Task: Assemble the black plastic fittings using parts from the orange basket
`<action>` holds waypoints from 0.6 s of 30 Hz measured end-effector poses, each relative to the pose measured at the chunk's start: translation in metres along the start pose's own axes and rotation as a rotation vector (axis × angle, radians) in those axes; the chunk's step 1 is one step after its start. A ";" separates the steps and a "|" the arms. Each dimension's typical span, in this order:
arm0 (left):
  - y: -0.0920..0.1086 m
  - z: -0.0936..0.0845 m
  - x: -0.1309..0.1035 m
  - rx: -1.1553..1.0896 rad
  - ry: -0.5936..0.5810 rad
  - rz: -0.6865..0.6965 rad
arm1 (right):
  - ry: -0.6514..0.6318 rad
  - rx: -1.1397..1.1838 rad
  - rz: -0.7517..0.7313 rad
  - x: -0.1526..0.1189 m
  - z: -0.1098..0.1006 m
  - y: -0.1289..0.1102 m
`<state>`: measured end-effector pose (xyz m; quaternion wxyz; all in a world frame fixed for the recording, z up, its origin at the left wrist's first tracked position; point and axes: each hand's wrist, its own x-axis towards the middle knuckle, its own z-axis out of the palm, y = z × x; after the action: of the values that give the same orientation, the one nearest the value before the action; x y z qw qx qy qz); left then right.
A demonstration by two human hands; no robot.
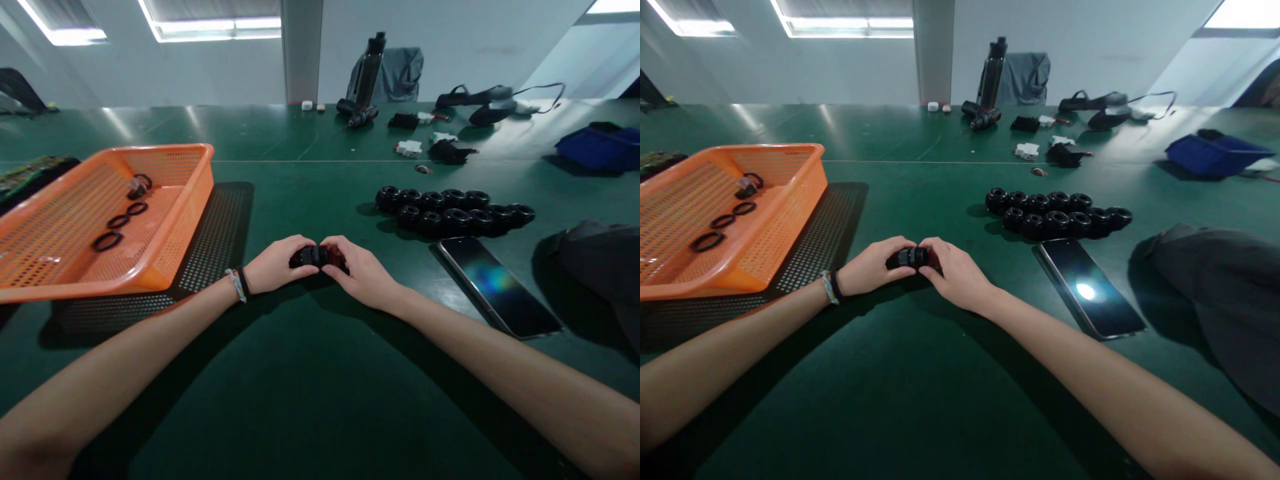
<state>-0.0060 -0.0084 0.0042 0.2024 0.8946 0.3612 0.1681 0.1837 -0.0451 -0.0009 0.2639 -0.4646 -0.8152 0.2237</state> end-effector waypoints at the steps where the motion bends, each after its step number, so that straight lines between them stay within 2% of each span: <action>1: 0.000 0.000 0.000 0.001 -0.001 -0.001 | -0.002 0.005 0.003 0.000 0.000 0.000; 18: 0.000 0.000 0.000 0.008 -0.008 -0.011 | -0.019 -0.045 0.058 0.002 0.000 -0.001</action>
<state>-0.0061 -0.0081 0.0038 0.2011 0.8941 0.3659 0.1619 0.1819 -0.0444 0.0002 0.2394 -0.4915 -0.8086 0.2172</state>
